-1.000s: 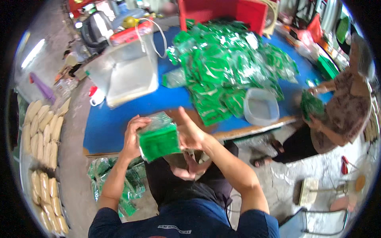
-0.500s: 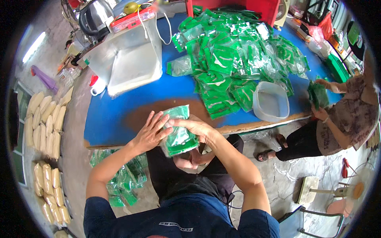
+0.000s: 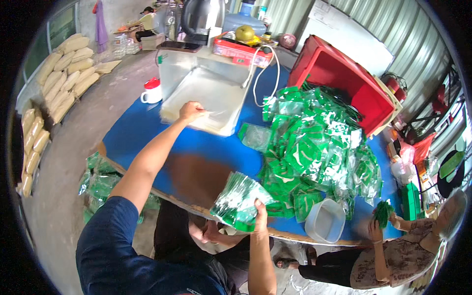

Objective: Gathering small green sachets and placing them into a larger plastic bag on a work table.

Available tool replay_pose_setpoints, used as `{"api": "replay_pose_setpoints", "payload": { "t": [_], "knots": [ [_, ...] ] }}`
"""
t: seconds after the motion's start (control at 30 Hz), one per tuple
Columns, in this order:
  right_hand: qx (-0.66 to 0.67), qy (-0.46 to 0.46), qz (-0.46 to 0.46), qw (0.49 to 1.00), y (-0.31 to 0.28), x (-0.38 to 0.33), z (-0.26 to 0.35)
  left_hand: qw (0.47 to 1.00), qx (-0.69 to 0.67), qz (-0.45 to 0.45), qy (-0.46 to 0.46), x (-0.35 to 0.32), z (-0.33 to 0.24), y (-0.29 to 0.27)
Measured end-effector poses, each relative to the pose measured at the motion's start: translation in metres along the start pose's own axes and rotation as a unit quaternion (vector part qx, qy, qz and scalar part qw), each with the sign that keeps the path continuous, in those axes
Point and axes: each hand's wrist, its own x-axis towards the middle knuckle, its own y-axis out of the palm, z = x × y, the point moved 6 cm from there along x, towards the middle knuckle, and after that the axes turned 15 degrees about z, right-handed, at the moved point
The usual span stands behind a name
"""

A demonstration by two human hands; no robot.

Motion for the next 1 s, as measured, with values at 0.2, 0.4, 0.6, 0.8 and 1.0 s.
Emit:
{"api": "replay_pose_setpoints", "payload": {
  "t": [0.2, 0.4, 0.6, 0.8, 1.0],
  "knots": [
    [0.033, 0.039, 0.019, 0.998, -0.006, -0.002, 0.017, 0.998, -0.044, 0.044, 0.004, 0.020, -0.019, 0.018],
    [-0.004, 0.024, -0.005, 1.000, -0.005, 0.010, 0.000, 0.996, -0.003, 0.007, -0.083, 0.025, 0.025, -0.008],
    [0.066, -0.018, 0.019, 0.997, 0.002, 0.001, 0.007, 0.960, 0.158, -0.196, 0.122, -0.015, -0.100, -0.063],
    [0.038, -0.035, -0.015, 0.999, -0.010, 0.002, 0.008, 0.964, 0.129, 0.051, 0.226, -0.123, -0.198, -0.069],
    [0.051, -0.029, -0.017, 0.998, -0.001, -0.001, 0.011, 0.957, 0.005, 0.260, 0.130, -0.184, -0.200, -0.022]
  ]
}}
